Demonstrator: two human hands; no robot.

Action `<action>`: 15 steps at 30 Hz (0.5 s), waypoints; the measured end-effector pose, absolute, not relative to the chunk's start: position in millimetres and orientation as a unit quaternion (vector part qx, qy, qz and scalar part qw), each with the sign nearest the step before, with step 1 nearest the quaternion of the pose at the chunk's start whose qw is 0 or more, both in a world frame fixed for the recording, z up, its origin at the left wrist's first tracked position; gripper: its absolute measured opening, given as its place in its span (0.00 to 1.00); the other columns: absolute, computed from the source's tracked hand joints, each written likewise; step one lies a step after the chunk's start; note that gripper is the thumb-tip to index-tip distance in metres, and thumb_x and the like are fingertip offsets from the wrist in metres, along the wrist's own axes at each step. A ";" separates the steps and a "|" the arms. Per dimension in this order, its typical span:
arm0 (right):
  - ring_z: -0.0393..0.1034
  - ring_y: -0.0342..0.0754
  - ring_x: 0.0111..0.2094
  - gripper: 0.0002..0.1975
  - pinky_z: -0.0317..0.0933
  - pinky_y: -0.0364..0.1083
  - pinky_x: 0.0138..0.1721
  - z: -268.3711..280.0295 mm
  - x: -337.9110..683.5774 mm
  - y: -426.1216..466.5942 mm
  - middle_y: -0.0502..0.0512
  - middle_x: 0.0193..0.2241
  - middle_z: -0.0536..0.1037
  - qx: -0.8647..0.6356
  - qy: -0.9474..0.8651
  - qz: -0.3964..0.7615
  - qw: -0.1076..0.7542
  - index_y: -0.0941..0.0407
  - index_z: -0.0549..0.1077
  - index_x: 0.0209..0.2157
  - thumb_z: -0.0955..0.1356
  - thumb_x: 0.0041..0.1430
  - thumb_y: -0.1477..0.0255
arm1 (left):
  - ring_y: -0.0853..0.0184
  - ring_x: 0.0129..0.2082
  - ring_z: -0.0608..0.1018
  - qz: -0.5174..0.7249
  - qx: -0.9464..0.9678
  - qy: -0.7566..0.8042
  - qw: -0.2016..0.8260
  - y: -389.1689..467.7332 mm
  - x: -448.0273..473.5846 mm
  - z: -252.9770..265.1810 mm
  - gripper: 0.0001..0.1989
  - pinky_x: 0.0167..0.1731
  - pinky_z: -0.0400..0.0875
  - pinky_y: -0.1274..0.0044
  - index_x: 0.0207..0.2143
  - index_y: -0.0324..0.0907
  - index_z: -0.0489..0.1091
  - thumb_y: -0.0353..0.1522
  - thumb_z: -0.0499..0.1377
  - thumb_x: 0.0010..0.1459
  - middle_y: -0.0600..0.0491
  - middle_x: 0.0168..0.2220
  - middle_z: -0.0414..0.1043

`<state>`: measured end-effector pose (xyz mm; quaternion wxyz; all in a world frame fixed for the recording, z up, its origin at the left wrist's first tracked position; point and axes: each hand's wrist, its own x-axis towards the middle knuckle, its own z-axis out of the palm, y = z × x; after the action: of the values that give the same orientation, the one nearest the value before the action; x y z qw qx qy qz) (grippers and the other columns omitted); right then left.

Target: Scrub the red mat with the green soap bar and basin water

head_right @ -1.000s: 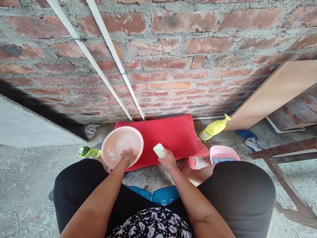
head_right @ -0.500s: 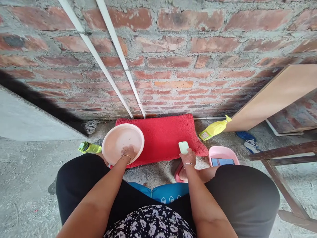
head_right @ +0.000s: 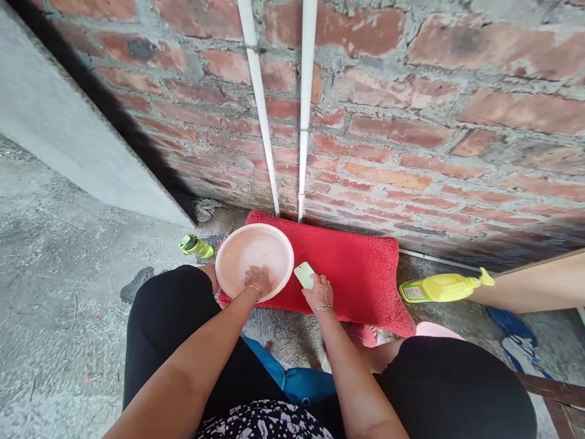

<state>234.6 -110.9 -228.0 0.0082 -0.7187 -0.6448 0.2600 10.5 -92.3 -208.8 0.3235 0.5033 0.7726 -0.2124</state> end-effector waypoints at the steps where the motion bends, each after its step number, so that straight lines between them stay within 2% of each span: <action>1: 0.75 0.57 0.54 0.26 0.67 0.52 0.57 -227.6 232.3 -108.6 0.58 0.53 0.78 -0.716 -0.646 0.263 -0.001 0.49 0.77 0.58 0.78 0.57 0.67 | 0.34 0.79 0.54 -0.216 0.500 0.774 0.324 -91.7 11.5 -209.1 0.44 0.70 0.64 0.49 0.81 0.42 0.51 0.39 0.60 0.67 0.29 0.82 0.37; 6: 0.75 0.59 0.55 0.28 0.66 0.51 0.55 -221.9 253.2 -104.6 0.61 0.56 0.78 -0.755 -0.595 0.275 0.001 0.50 0.76 0.61 0.77 0.60 0.63 | 0.33 0.79 0.55 -0.226 0.499 0.776 0.313 -89.2 15.0 -210.8 0.43 0.68 0.67 0.48 0.81 0.42 0.50 0.39 0.59 0.68 0.29 0.82 0.40; 11: 0.76 0.61 0.56 0.31 0.67 0.52 0.54 -216.3 306.0 -112.5 0.64 0.58 0.78 -0.840 -0.474 0.264 0.031 0.51 0.76 0.62 0.75 0.58 0.58 | 0.34 0.78 0.58 -0.231 0.497 0.777 0.309 -87.9 14.0 -209.2 0.44 0.65 0.70 0.50 0.81 0.49 0.52 0.43 0.61 0.66 0.30 0.82 0.41; 15: 0.78 0.62 0.52 0.30 0.70 0.53 0.50 -218.1 353.0 -127.6 0.63 0.51 0.82 -0.893 -0.370 0.237 0.099 0.52 0.77 0.56 0.76 0.52 0.57 | 0.33 0.78 0.58 -0.228 0.502 0.778 0.303 -86.2 15.1 -204.8 0.45 0.63 0.72 0.49 0.80 0.46 0.53 0.43 0.62 0.65 0.28 0.82 0.41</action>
<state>353.0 -127.6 -218.1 0.0994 -0.8926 -0.3703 0.2373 15.1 -86.2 -204.8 0.3027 0.5015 0.7778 -0.2276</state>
